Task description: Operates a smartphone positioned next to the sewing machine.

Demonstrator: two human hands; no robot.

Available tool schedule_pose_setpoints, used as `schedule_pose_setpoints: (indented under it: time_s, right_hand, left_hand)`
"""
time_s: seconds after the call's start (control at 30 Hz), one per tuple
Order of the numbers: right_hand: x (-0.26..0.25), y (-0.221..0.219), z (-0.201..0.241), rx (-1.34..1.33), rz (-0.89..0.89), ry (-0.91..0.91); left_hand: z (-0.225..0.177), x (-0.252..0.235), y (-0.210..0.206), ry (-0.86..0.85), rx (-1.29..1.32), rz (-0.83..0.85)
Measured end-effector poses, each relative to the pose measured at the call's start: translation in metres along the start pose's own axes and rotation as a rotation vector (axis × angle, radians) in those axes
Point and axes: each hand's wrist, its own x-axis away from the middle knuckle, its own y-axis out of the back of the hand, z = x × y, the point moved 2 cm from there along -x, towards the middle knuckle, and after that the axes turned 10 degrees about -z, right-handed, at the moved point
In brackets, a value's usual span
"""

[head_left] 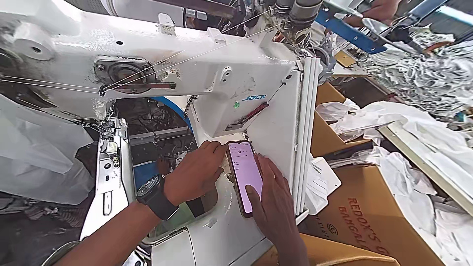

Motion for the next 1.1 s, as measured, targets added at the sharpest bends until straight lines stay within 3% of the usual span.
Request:
schedule_pose_setpoints:
  time_s: [0.07, 0.2, 0.57, 0.77, 1.1]
  right_hand:
    - [-0.013, 0.008, 0.001, 0.034, 0.096, -0.023]
    - [-0.021, 0.001, 0.004, 0.011, 0.117, -0.007]
    - [-0.007, -0.003, -0.003, -0.054, 0.01, -0.014]
    - [0.014, -0.005, -0.01, -0.166, -0.162, 0.03]
    - [0.021, -0.011, -0.008, -0.104, -0.173, 0.006]
  left_hand:
    - [0.002, 0.0, -0.002, -0.007, -0.017, -0.003]
    - [0.001, -0.004, -0.001, 0.008, -0.018, 0.019]
    - [0.0, -0.006, 0.003, 0.015, -0.027, 0.029]
    - [-0.001, -0.005, 0.003, 0.018, -0.01, 0.037]
    - [0.0, -0.003, 0.002, 0.012, -0.007, 0.029]
